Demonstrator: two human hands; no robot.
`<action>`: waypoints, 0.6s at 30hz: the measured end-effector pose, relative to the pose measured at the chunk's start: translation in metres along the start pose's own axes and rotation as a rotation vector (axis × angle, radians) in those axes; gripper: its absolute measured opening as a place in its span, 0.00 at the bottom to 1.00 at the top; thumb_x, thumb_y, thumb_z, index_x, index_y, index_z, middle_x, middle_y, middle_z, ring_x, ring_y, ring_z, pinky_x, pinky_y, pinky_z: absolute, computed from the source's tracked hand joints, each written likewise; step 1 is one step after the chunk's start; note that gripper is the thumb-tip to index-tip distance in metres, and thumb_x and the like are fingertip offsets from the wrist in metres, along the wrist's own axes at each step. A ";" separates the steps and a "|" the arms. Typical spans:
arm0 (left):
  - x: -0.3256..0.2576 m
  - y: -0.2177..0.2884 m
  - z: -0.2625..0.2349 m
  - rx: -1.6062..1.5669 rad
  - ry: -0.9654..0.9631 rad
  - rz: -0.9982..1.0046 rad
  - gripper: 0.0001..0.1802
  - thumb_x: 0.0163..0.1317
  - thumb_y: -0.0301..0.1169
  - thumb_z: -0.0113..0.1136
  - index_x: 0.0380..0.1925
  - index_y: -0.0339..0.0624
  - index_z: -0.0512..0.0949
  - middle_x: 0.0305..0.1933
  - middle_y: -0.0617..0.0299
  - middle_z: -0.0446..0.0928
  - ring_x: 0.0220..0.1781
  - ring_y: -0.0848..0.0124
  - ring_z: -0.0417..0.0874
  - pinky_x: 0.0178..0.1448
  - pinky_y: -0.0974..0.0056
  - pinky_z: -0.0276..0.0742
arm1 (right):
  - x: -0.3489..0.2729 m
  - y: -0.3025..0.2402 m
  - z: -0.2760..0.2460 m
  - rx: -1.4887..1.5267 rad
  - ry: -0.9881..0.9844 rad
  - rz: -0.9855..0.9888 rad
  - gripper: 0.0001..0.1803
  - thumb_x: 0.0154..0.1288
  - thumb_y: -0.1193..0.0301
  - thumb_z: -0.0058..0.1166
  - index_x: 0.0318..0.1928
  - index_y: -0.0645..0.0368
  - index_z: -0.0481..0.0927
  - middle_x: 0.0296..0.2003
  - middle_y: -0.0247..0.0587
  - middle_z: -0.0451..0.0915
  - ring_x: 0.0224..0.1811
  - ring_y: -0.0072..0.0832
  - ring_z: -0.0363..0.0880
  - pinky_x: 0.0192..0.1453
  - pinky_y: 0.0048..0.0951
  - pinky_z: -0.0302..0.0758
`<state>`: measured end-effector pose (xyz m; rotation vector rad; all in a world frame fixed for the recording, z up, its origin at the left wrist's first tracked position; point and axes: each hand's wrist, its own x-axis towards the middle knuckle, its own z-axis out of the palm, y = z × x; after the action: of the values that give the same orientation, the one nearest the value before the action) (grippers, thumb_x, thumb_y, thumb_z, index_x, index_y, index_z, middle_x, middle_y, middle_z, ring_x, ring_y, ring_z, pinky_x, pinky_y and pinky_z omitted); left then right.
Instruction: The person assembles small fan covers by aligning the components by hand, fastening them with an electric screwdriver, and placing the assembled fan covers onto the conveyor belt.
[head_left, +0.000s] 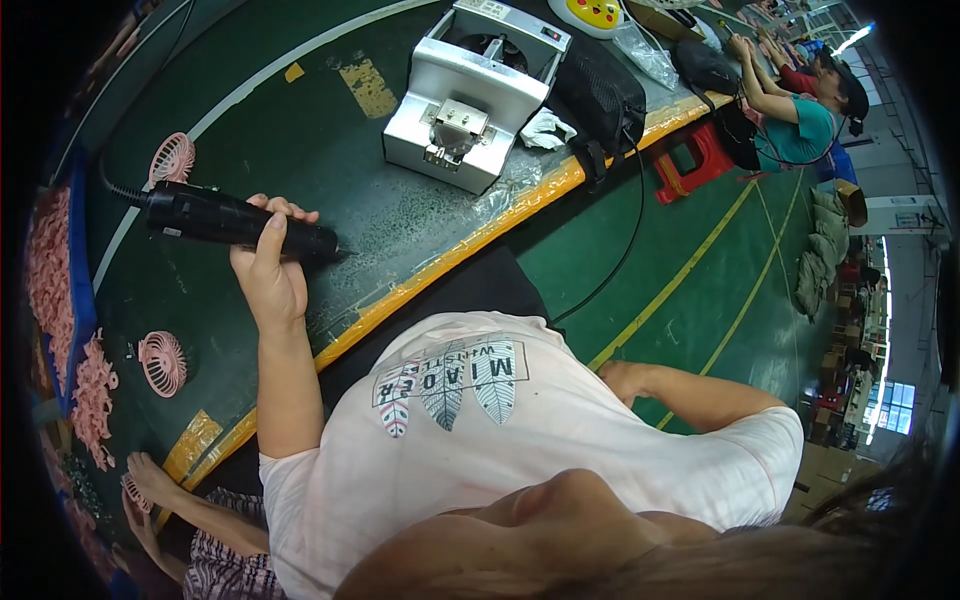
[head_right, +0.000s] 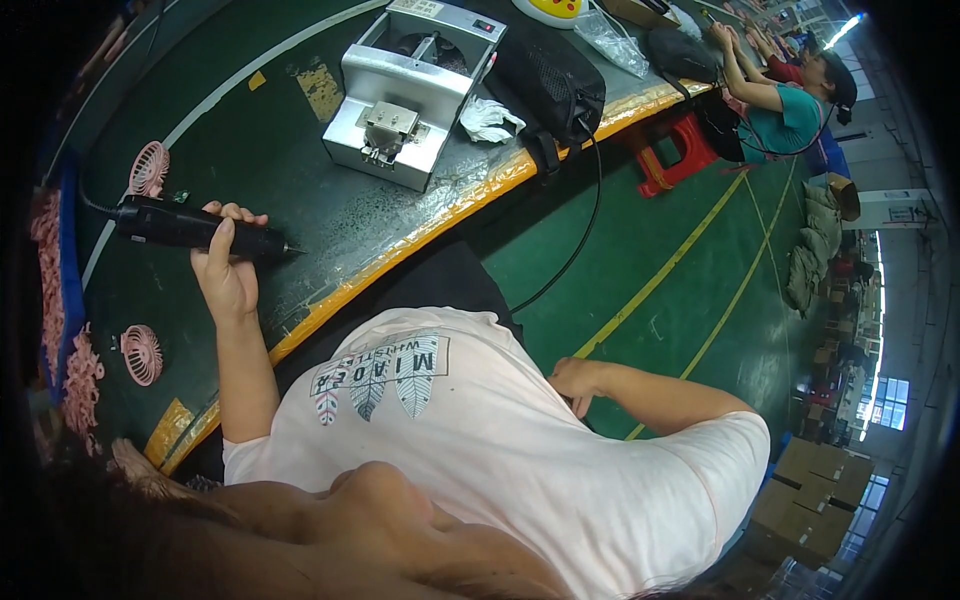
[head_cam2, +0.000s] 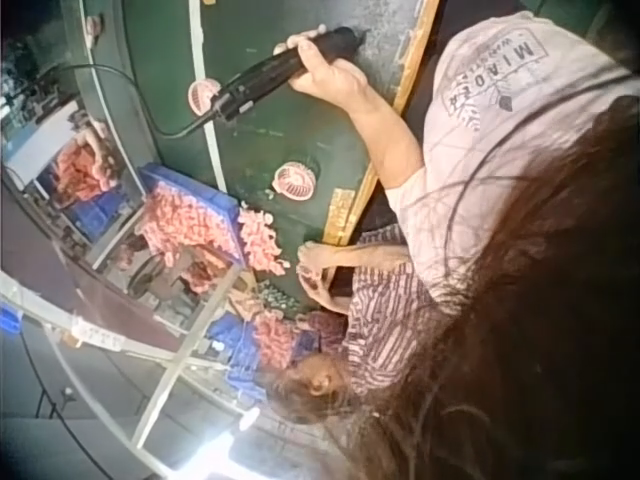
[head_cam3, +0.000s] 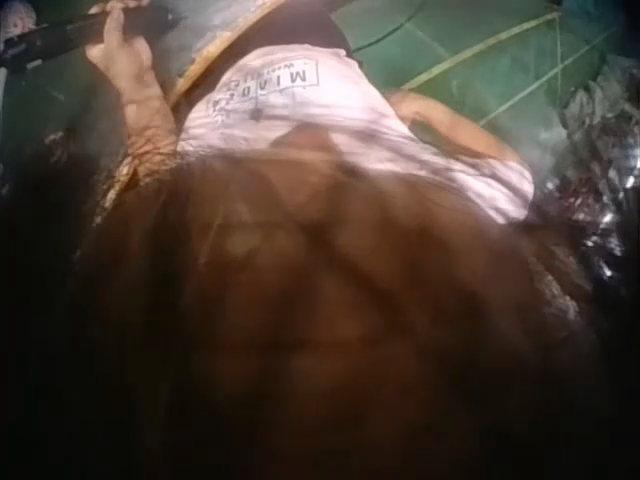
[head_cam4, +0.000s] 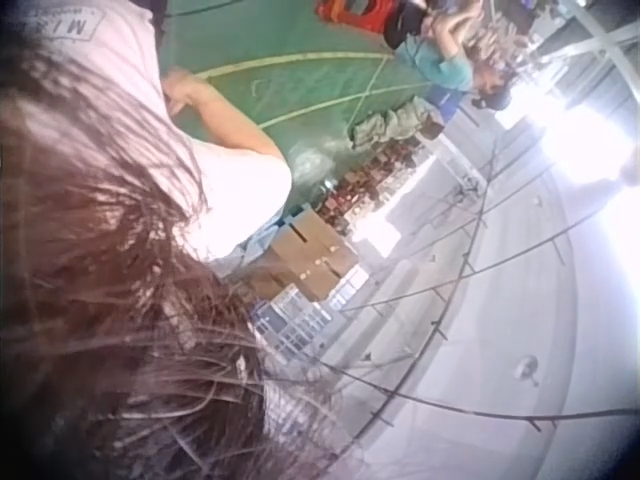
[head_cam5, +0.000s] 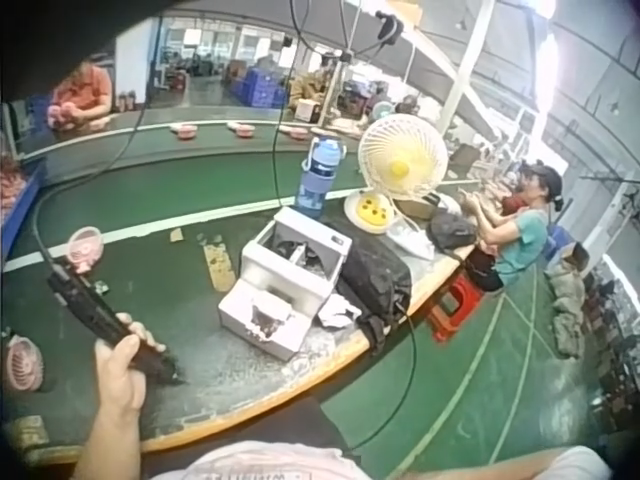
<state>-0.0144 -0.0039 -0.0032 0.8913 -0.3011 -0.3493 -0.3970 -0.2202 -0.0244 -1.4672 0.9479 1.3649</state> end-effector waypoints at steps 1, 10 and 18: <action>0.000 0.000 0.000 0.000 0.004 -0.001 0.14 0.56 0.21 0.51 0.42 0.39 0.64 0.33 0.59 0.69 0.37 0.68 0.73 0.49 0.56 0.72 | -0.003 0.000 0.001 0.082 -0.001 0.126 0.25 0.61 0.56 0.41 0.39 0.70 0.77 0.32 0.54 0.79 0.29 0.40 0.81 0.32 0.34 0.81; 0.003 0.002 0.000 -0.004 -0.014 0.007 0.13 0.56 0.20 0.51 0.42 0.39 0.64 0.34 0.59 0.69 0.37 0.69 0.73 0.48 0.58 0.73 | 0.031 0.041 0.015 0.058 -0.217 0.123 0.26 0.58 0.53 0.45 0.42 0.66 0.77 0.37 0.52 0.79 0.35 0.39 0.80 0.38 0.34 0.80; -0.005 0.006 0.000 0.031 0.025 0.023 0.14 0.56 0.20 0.51 0.42 0.38 0.64 0.33 0.59 0.69 0.37 0.69 0.73 0.48 0.57 0.73 | 0.055 0.017 -0.017 0.031 -0.315 0.013 0.26 0.56 0.54 0.48 0.43 0.65 0.77 0.38 0.52 0.79 0.36 0.38 0.80 0.39 0.34 0.80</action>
<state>-0.0173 0.0018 0.0007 0.9216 -0.2943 -0.3127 -0.4023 -0.2393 -0.0814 -1.1793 0.7721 1.5289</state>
